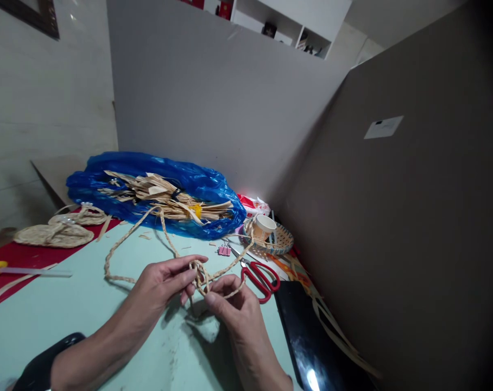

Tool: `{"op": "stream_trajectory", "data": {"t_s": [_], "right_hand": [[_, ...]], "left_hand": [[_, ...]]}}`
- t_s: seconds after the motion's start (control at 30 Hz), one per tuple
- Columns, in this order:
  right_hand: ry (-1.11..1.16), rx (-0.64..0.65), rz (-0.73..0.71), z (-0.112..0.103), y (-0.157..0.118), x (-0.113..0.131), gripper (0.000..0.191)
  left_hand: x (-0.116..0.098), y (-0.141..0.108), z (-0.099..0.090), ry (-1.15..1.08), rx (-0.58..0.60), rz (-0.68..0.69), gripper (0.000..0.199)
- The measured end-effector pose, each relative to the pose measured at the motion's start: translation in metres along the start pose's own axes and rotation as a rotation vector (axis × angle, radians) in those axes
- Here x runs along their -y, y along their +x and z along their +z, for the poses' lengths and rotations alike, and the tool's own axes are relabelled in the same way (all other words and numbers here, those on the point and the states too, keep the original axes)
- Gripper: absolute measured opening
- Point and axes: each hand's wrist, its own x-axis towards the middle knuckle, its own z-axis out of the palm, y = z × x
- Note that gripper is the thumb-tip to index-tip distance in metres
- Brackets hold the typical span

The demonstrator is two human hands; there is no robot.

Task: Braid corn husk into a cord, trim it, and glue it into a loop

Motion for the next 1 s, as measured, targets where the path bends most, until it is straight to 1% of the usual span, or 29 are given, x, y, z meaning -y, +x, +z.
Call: {"op": "stream_trajectory", "data": {"t_s": [0.1, 0.23, 0.3, 0.4, 0.5, 0.6, 0.67, 0.8, 1.0], "right_hand": [[-0.101, -0.026, -0.061, -0.007, 0.001, 0.007, 0.034], [-0.229, -0.118, -0.173, -0.018, 0.006, 0.021, 0.028], [-0.281, -0.14, -0.213, -0.023, 0.008, 0.029, 0.026], [-0.407, -0.075, -0.25, -0.023, 0.005, 0.035, 0.021], [-0.579, 0.089, -0.232, -0.016, -0.001, 0.033, 0.018], [-0.621, 0.229, -0.167, -0.008, -0.005, 0.027, 0.018], [-0.62, 0.238, -0.139, -0.006, -0.005, 0.022, 0.018], [-0.609, 0.199, -0.101, -0.007, -0.003, 0.014, 0.022], [-0.638, 0.215, -0.096, -0.005, -0.004, 0.012, 0.025]], "left_hand": [[-0.001, 0.002, -0.002, 0.02, 0.017, -0.004, 0.047], [0.0, 0.001, -0.003, 0.051, 0.028, -0.009, 0.046], [0.001, 0.0, -0.003, 0.072, 0.032, -0.005, 0.044], [0.002, 0.0, -0.004, 0.112, 0.044, 0.008, 0.042], [0.002, 0.001, -0.004, 0.153, 0.058, 0.022, 0.039], [0.002, 0.002, -0.003, 0.182, 0.077, 0.03, 0.038], [0.003, 0.002, -0.003, 0.195, 0.085, 0.03, 0.039], [0.004, 0.001, -0.002, 0.219, 0.093, 0.017, 0.041], [0.007, 0.0, -0.002, 0.233, 0.087, 0.008, 0.045]]}}
